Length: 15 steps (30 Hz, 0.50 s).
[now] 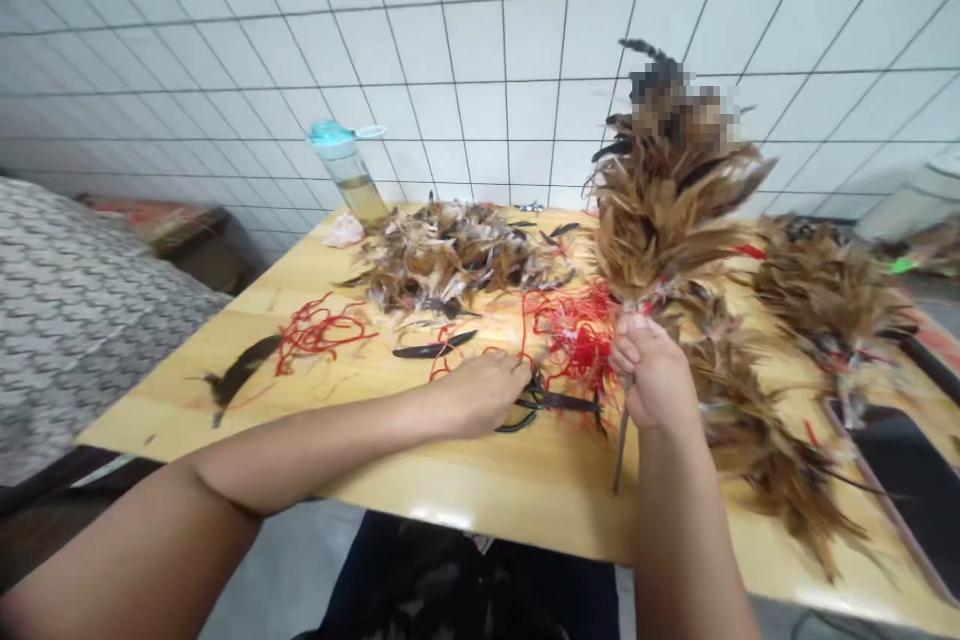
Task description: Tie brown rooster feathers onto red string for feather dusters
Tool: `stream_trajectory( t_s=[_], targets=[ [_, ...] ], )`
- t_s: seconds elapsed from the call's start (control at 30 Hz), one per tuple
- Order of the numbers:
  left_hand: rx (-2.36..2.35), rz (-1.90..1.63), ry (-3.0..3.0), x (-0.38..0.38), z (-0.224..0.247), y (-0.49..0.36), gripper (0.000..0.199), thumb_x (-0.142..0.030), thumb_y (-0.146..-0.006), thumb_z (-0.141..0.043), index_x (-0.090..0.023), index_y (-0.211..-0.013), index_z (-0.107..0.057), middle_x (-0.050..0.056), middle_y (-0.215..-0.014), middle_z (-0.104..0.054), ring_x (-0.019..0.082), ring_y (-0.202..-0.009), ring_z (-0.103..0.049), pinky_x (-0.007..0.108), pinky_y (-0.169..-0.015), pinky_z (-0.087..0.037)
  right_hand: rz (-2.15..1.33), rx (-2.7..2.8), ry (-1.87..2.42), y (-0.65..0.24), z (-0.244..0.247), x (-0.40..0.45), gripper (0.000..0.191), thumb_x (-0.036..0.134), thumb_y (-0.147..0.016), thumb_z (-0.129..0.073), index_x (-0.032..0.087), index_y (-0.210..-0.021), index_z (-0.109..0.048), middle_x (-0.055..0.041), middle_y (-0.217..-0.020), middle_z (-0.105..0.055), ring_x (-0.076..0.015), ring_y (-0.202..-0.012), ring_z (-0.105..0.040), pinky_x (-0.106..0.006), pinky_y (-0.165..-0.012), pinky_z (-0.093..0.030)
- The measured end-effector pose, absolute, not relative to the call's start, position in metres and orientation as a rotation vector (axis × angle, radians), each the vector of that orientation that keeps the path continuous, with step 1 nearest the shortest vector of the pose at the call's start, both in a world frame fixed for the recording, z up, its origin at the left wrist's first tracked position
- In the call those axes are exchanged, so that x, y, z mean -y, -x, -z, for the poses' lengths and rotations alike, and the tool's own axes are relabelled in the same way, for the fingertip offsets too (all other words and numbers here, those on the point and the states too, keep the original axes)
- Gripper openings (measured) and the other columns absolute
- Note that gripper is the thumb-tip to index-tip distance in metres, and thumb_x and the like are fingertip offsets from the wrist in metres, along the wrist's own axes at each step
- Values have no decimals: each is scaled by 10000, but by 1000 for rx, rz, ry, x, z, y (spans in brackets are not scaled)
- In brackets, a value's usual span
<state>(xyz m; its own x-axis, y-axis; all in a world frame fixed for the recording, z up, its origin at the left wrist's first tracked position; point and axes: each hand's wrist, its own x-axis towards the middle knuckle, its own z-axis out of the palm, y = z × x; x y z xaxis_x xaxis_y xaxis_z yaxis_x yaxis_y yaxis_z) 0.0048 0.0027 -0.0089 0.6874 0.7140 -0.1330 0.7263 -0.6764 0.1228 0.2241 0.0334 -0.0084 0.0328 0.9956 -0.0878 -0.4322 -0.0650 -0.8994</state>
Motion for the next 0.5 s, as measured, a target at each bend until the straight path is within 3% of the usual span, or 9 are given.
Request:
stream_trajectory(
  t_s=[0.13, 0.27, 0.5],
  targets=[
    [-1131, -29, -2562, -12, 1, 9, 178, -200, -743, -543, -173, -917, -569, 76, -917, -639, 214, -857, -591, 297, -727, -461, -1467, 742, 904, -234, 12, -28, 229, 295, -766, -715, 180, -679, -538, 94, -450, -252, -35, -389, -219, -154, -362, -229],
    [-1190, -231, -2320, -30, -13, 29, 86, -245, -791, -519, -188, -852, -542, 15, -791, -606, 143, -691, -532, 248, -614, -402, -1397, 654, 847, -241, 14, -23, 234, 290, -779, -698, 177, -665, -527, 90, -456, -243, -34, -393, -218, -148, -368, -246],
    [-1205, -554, -1673, -97, -15, 9, 180, -300, -730, -650, -154, -709, -548, -23, -608, -568, 78, -521, -489, 194, -513, -375, -1279, 590, 802, -242, 14, -25, 220, 266, -754, -694, 179, -663, -514, 92, -467, -249, -34, -391, -231, -151, -361, -245]
  ],
)
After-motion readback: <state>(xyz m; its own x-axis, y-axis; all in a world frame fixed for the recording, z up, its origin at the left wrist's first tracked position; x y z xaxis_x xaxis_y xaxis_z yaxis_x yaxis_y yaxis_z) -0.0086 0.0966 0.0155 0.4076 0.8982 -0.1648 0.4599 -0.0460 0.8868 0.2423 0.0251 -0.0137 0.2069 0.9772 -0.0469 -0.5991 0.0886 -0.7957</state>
